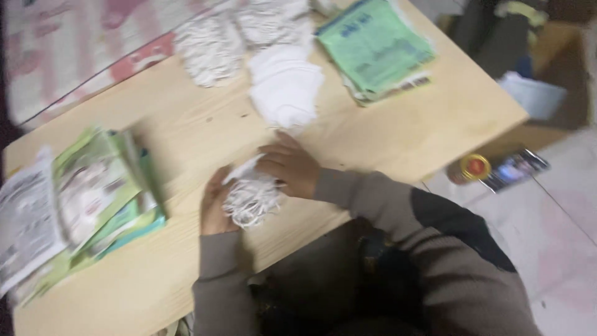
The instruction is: Folding and stacking face masks into piles and packaging bags
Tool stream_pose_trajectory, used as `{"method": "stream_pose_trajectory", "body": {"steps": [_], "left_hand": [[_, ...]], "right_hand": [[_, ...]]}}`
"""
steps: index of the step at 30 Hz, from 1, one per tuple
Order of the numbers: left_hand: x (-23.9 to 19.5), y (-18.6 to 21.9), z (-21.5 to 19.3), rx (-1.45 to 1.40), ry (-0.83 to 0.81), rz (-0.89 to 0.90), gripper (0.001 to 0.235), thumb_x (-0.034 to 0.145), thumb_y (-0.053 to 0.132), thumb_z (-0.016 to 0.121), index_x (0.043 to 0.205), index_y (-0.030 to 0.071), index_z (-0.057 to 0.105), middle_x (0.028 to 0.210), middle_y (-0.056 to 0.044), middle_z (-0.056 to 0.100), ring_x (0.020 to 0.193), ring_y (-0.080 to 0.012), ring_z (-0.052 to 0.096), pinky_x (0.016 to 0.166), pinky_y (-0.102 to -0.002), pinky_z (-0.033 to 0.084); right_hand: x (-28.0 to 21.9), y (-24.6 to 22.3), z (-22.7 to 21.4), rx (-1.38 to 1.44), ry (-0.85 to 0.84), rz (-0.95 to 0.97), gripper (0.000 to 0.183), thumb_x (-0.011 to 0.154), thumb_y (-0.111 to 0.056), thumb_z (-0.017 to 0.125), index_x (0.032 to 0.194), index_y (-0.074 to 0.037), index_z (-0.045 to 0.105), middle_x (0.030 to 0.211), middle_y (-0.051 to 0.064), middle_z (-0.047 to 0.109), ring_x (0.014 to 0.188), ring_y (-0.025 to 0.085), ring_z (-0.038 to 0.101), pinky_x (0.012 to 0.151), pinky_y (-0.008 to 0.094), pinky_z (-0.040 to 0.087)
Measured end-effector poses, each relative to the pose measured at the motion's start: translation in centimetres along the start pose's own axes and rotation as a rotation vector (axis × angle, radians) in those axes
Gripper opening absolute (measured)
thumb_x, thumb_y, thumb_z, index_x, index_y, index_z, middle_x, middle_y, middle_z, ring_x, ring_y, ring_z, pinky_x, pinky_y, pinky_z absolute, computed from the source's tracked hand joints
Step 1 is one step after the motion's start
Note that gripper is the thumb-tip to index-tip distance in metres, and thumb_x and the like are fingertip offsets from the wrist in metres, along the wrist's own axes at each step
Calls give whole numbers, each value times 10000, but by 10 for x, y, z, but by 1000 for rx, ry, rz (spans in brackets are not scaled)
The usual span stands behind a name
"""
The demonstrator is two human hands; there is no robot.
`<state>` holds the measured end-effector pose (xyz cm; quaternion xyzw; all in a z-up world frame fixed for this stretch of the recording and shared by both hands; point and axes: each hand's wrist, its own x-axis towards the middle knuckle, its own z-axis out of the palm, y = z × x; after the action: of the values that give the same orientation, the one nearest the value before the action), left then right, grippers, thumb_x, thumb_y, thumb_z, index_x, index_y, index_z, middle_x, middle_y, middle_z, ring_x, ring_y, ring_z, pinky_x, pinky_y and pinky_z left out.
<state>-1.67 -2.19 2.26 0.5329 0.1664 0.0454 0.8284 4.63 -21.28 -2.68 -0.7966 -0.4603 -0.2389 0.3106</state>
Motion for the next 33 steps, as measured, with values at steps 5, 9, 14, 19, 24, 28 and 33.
{"method": "stream_pose_trajectory", "body": {"steps": [5, 9, 14, 19, 24, 28, 33], "left_hand": [[0, 13, -13, 218, 58, 207, 343, 1069, 314, 576, 1308, 76, 637, 1194, -179, 673, 1091, -232, 684, 971, -391, 577], [7, 5, -14, 448, 8, 174, 703, 1088, 643, 316, 1433, 76, 546, 1431, -223, 544, 1332, -337, 539, 1154, -508, 387], [-19, 6, 40, 389, -55, 163, 810, 1039, 694, 233, 1548, 79, 373, 1587, -223, 355, 1457, -370, 375, 1218, -530, 275], [-41, 30, 70, 365, -125, 177, 1006, 925, 801, 160, 1579, 39, 233, 1602, -313, 257, 1495, -429, 298, 1241, -564, 197], [-21, 3, 48, 211, -211, 258, 718, 1086, 618, 201, 1578, 94, 219, 1626, -242, 215, 1509, -414, 251, 1246, -585, 247], [-18, 5, 44, 133, -238, 304, 846, 1031, 754, 276, 1578, 111, 204, 1627, -250, 217, 1516, -415, 265, 1252, -585, 238], [-20, 13, 46, 256, -189, 111, 868, 996, 754, 208, 1610, 142, 163, 1648, -250, 187, 1511, -417, 269, 1233, -583, 240]], "right_hand": [[0, 0, 20, 325, 79, 332, 596, 698, -98, 729, 1283, -82, 618, 1130, 184, 689, 1131, 426, 653, 1118, 645, 357], [-9, 8, 39, 469, -14, 578, 694, 782, -311, 819, 1393, -155, 530, 1241, 155, 688, 1202, 386, 661, 1085, 544, 492], [0, -11, 17, 253, -73, 643, 786, 637, -453, 902, 1266, -108, 581, 1105, 146, 710, 1059, 369, 719, 958, 476, 580], [13, -21, 12, 282, -22, 665, 454, 727, -418, 811, 973, -67, 660, 810, 111, 674, 811, 370, 744, 696, 456, 596], [14, -41, -13, 405, 16, 540, 874, 631, -292, 922, 1337, -27, 480, 1189, 288, 680, 1164, 490, 655, 1033, 576, 536], [5, -14, 23, 449, -1, 585, 719, 760, -338, 833, 1363, -85, 537, 1248, 247, 673, 1210, 495, 629, 1052, 592, 524], [-1, -6, 32, 429, -16, 587, 678, 649, -309, 906, 1224, -118, 601, 1108, 192, 719, 1109, 475, 682, 988, 597, 550]]}}
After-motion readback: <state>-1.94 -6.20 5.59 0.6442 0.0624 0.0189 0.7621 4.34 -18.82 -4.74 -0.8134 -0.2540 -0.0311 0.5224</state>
